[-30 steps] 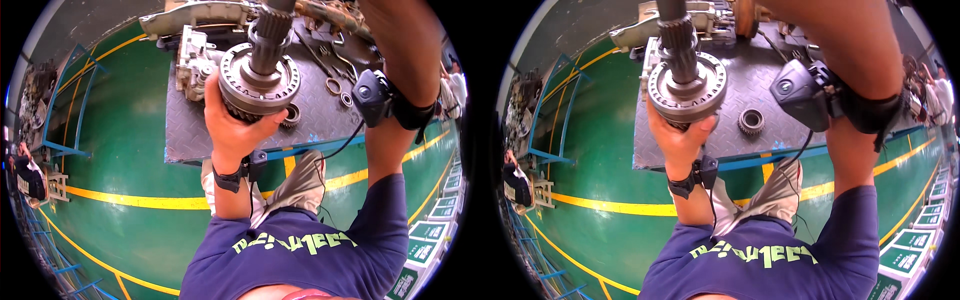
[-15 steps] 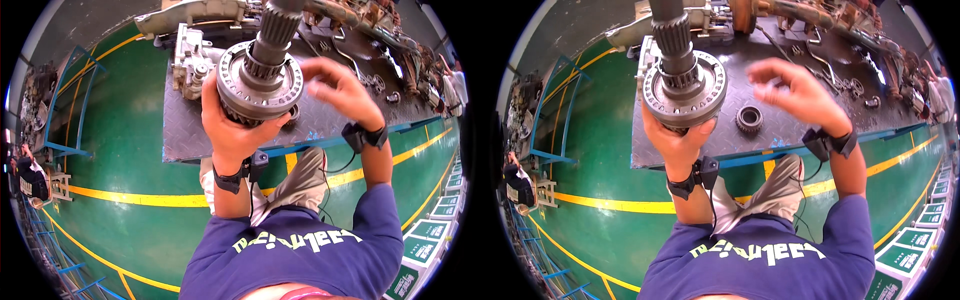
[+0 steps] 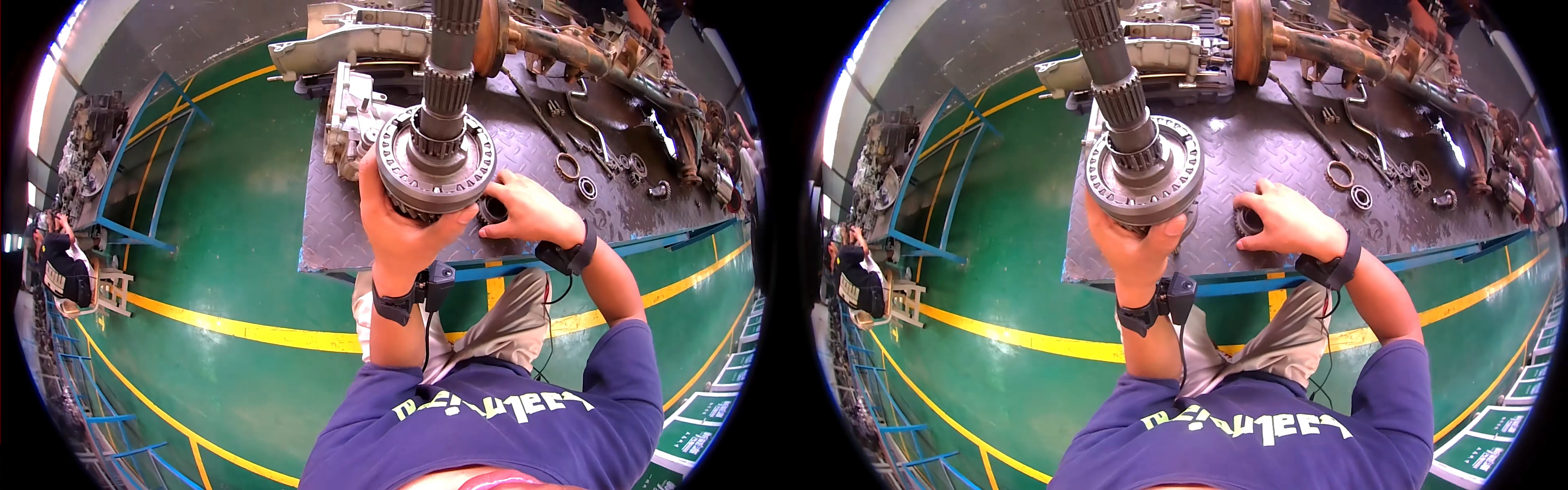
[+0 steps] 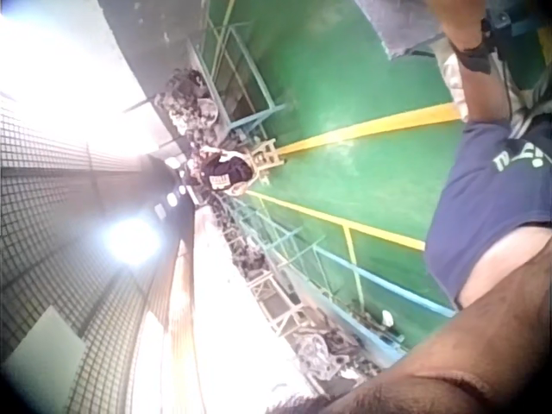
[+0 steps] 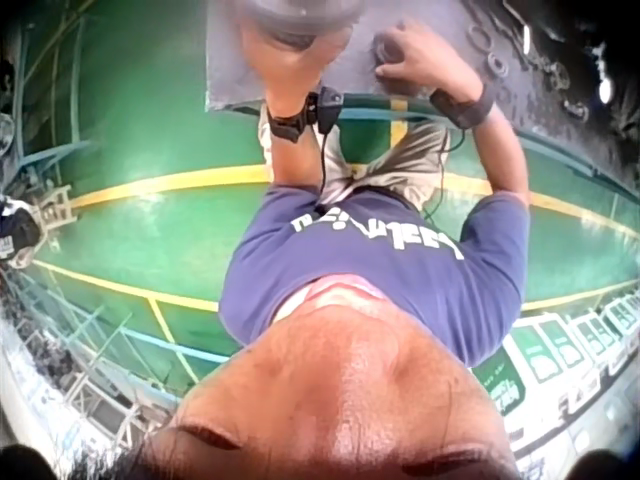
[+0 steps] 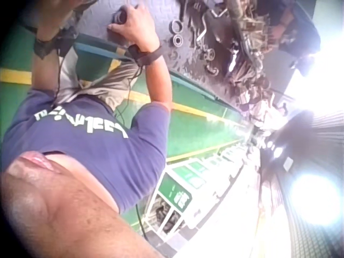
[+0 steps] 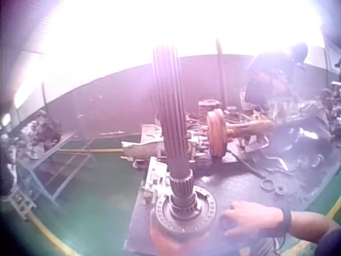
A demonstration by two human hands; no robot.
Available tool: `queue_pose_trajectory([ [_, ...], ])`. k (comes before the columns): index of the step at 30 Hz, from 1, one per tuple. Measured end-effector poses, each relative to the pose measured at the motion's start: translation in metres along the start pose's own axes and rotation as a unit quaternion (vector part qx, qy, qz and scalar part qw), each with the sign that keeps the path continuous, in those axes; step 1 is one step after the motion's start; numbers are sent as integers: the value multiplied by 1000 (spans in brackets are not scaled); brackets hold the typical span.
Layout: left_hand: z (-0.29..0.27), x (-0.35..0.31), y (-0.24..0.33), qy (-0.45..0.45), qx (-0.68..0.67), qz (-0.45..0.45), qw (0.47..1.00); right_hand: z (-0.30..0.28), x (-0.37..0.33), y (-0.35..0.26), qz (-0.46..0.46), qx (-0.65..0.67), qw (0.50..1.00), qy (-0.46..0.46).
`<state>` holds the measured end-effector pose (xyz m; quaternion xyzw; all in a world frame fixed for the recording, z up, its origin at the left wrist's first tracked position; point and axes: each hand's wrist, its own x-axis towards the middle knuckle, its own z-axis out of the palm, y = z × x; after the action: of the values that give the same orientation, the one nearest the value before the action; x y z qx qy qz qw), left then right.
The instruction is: The person assembles various gears onto a transmission shaft by hand, sliding different components onto the shaft and checking their fit.
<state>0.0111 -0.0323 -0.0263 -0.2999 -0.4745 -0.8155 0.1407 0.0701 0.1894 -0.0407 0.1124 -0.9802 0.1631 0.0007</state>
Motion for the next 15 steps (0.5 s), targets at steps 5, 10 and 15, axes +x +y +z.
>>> queue_pose_trajectory([
  [5,-6,1,2,10,-9,-4,1000,-1,-1,-9,30,17,999,-14],
  [10,-3,4,2,22,-29,-25,999,-2,-13,-8,51,21,998,5],
  [15,-10,-4,-6,66,63,12,996,13,-39,-4,22,-1,995,100],
])
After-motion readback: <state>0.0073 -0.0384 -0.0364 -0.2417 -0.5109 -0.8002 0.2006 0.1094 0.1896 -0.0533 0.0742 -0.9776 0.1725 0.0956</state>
